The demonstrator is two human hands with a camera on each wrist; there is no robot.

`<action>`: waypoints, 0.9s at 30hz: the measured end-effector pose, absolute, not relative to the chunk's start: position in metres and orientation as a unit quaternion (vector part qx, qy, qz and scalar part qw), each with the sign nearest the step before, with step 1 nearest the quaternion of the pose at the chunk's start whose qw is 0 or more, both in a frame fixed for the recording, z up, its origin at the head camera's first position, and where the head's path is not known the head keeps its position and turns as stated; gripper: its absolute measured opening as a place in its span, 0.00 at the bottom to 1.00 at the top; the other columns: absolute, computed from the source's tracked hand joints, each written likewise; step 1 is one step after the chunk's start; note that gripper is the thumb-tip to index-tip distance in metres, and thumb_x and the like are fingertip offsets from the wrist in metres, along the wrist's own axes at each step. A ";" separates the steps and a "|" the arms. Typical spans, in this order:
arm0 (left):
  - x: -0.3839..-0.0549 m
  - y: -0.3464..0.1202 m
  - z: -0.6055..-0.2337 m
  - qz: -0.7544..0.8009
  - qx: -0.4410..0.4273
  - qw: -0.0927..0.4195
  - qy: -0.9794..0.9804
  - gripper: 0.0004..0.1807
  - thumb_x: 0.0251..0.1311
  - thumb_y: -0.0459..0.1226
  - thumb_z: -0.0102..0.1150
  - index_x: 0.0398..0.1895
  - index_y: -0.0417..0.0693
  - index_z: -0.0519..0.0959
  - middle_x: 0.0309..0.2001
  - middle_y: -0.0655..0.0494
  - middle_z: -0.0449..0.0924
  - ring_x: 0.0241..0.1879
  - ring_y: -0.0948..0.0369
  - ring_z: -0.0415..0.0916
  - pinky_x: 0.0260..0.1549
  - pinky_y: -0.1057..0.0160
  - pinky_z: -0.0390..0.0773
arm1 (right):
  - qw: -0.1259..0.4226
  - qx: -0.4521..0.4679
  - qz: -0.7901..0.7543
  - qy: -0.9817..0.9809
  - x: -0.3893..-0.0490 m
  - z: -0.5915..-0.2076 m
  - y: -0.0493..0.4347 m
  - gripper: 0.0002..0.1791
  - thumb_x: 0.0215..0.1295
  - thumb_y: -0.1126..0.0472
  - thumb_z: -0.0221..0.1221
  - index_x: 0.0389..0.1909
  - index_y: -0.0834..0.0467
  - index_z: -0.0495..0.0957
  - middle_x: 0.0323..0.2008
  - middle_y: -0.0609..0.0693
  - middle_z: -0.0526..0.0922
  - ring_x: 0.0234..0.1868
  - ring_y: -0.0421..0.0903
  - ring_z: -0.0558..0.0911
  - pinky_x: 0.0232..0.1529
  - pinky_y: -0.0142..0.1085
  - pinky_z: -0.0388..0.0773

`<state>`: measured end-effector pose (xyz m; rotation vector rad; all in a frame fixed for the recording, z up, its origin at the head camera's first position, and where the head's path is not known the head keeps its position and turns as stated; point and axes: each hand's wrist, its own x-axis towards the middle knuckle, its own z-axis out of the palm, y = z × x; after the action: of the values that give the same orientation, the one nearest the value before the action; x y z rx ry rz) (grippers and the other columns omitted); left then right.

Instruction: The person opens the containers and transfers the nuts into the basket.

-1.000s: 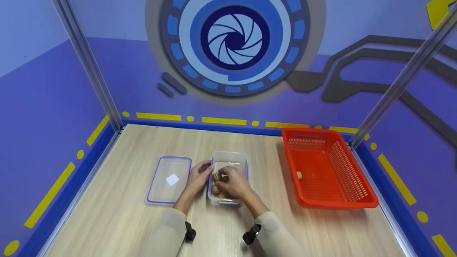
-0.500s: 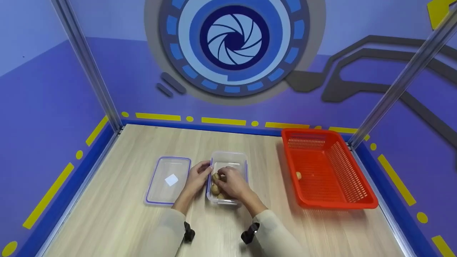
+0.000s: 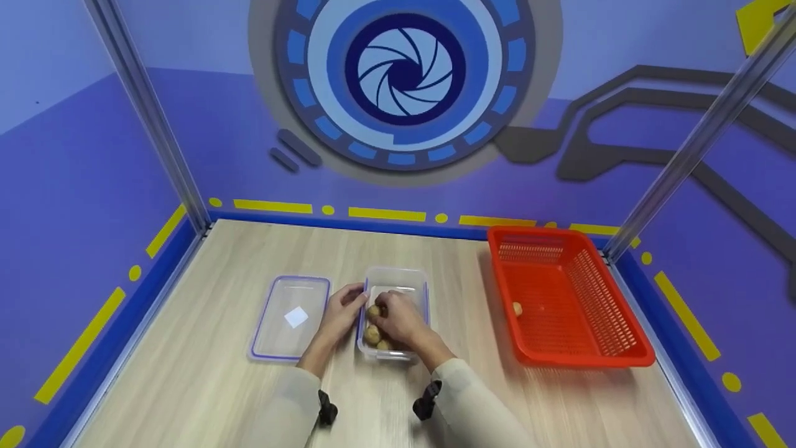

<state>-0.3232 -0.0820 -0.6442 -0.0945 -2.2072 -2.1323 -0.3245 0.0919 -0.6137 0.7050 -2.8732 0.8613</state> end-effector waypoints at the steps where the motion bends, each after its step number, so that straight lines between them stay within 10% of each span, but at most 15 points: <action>1: -0.321 -0.082 -0.640 -0.693 -0.032 0.034 -0.719 0.20 0.75 0.31 0.60 0.64 0.27 0.76 0.61 0.28 0.80 0.61 0.42 0.78 0.55 0.65 0.76 | 0.030 0.225 0.279 -0.933 -0.325 -0.614 0.092 0.10 0.65 0.61 0.73 0.42 0.60 0.85 0.35 0.49 0.84 0.36 0.44 0.79 0.41 0.42 0.80; 27: -0.327 -0.081 -0.651 -0.695 -0.024 0.040 -0.717 0.19 0.74 0.33 0.62 0.63 0.31 0.79 0.60 0.33 0.82 0.60 0.46 0.80 0.51 0.67 0.78 | 0.103 0.253 0.316 -0.909 -0.309 -0.574 0.150 0.11 0.64 0.63 0.74 0.45 0.59 0.84 0.44 0.51 0.85 0.48 0.53 0.84 0.52 0.48 0.83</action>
<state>-0.3274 -0.0813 -0.6506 -0.0749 -2.1986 -2.1302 -0.3086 0.1499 -0.5737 0.7460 -2.6822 0.9312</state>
